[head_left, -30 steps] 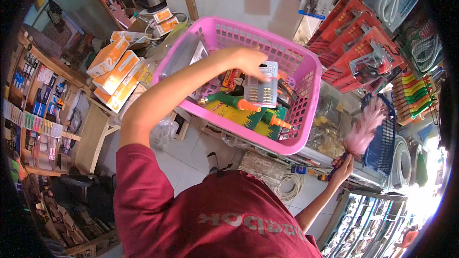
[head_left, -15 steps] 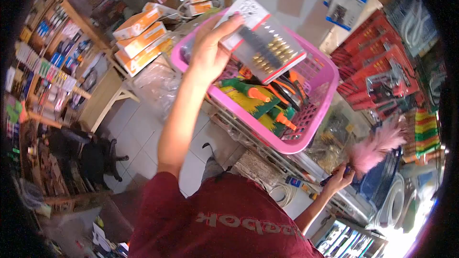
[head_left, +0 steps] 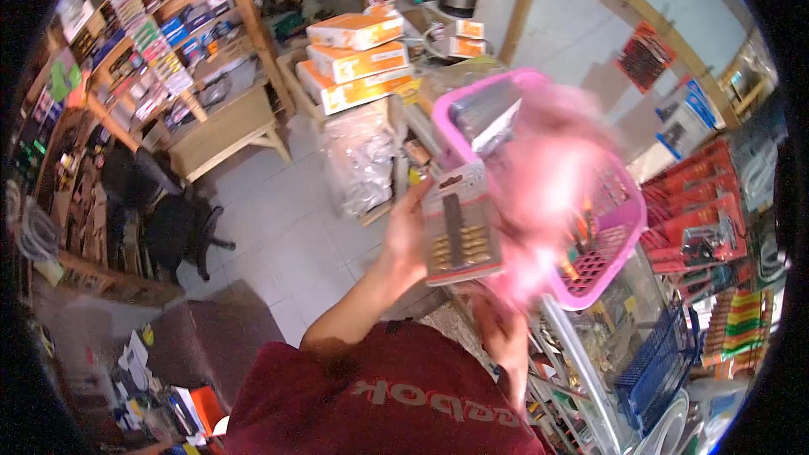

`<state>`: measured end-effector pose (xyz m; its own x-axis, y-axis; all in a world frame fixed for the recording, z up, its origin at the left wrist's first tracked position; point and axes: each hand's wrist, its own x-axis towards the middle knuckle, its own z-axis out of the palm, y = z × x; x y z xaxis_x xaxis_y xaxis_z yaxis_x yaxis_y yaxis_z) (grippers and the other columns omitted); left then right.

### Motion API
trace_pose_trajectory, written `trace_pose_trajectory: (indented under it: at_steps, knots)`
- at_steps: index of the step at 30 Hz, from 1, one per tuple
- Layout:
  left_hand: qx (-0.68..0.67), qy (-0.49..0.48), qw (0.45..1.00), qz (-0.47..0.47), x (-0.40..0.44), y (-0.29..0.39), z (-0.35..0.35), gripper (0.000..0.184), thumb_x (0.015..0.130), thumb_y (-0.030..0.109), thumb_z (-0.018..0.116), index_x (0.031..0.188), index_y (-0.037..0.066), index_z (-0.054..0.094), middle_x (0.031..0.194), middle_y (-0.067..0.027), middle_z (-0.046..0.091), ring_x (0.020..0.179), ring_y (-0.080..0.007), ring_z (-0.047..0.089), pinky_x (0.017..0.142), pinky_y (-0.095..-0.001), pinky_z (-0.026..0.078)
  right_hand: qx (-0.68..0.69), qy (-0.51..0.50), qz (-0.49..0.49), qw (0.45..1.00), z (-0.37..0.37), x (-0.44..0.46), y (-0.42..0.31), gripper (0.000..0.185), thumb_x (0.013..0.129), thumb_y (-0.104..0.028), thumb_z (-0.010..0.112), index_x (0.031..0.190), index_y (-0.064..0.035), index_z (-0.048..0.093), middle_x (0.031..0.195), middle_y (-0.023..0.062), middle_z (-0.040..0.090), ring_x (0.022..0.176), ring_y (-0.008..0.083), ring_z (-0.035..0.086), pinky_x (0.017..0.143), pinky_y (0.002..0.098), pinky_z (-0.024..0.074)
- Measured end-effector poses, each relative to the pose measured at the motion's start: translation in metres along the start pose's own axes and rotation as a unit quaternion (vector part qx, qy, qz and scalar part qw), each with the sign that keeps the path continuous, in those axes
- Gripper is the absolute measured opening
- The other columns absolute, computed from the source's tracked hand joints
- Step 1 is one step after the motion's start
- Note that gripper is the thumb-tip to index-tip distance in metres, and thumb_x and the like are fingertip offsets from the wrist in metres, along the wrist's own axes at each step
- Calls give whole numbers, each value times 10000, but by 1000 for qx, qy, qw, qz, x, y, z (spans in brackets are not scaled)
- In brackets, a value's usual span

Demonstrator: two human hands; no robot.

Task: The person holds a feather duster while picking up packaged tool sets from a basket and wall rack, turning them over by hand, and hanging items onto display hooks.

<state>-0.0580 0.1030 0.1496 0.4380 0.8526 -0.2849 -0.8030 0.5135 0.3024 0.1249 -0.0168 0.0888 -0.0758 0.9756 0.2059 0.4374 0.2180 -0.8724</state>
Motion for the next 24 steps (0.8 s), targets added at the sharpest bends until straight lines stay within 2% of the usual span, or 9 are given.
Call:
trace_pose_trajectory:
  at_steps: [3,6,7,10,14,15,18,19,24]
  knots:
    - [-62,7,995,83,-2,-3,-52,530,924,464,410,1219,31,491,1201,-174,547,1028,-338,562,944,-452,437,-71,-44,5,996,52,26,-8,128,874,-9,489,981,61,496,651,93,518,586,160,504,528,337,402]
    - [-192,11,980,58,-21,19,-87,545,929,463,408,1248,25,469,1221,-164,540,1093,-335,533,971,-469,416,-80,-78,-6,994,86,41,-12,145,848,15,516,981,65,487,789,176,585,727,194,566,619,367,428]
    - [-197,-87,973,86,-30,29,-99,585,935,488,346,1266,19,457,1255,-165,523,1139,-336,512,1011,-471,383,-93,-124,87,984,92,45,-20,222,834,4,542,1044,61,498,883,193,612,833,226,584,698,365,441]
    - [-260,-130,949,124,-50,67,-112,643,926,548,305,1337,64,407,1313,-152,478,1202,-331,462,1047,-519,328,-6,-79,16,997,114,64,-30,241,856,-28,544,1080,55,507,875,152,617,793,215,574,680,363,442]
    - [-170,-121,943,258,-75,114,-123,665,923,566,238,1394,106,334,1420,-140,363,1302,-317,351,1064,-585,264,-45,-25,-35,998,136,87,-50,241,922,-111,475,1096,53,506,835,143,613,699,241,561,616,397,427]
    - [-116,-96,953,263,-84,126,-119,627,933,552,275,1366,110,376,1371,-148,425,1264,-307,411,1051,-536,322,-59,-19,-66,996,144,92,-60,261,927,-124,460,1109,57,507,800,162,615,675,269,575,607,409,423]
    - [59,-9,962,266,-94,146,-135,599,943,542,303,1317,90,427,1270,-145,520,1162,-282,520,987,-462,421,-238,-171,-59,954,176,95,-76,295,897,-122,488,1118,73,495,765,258,596,676,400,584,596,460,422]
    - [59,7,961,270,-97,153,-137,597,943,544,313,1304,84,432,1231,-137,534,1121,-266,537,960,-445,438,-161,-179,-26,970,188,99,-79,335,867,-126,514,1137,70,485,804,310,571,744,472,551,629,513,413]
    - [112,77,949,283,-108,192,-155,598,934,563,351,1238,60,465,1069,-94,581,947,-202,594,835,-380,502,-190,-255,-12,948,194,90,-57,406,886,-195,522,1245,-18,450,841,273,606,749,455,584,652,528,444]
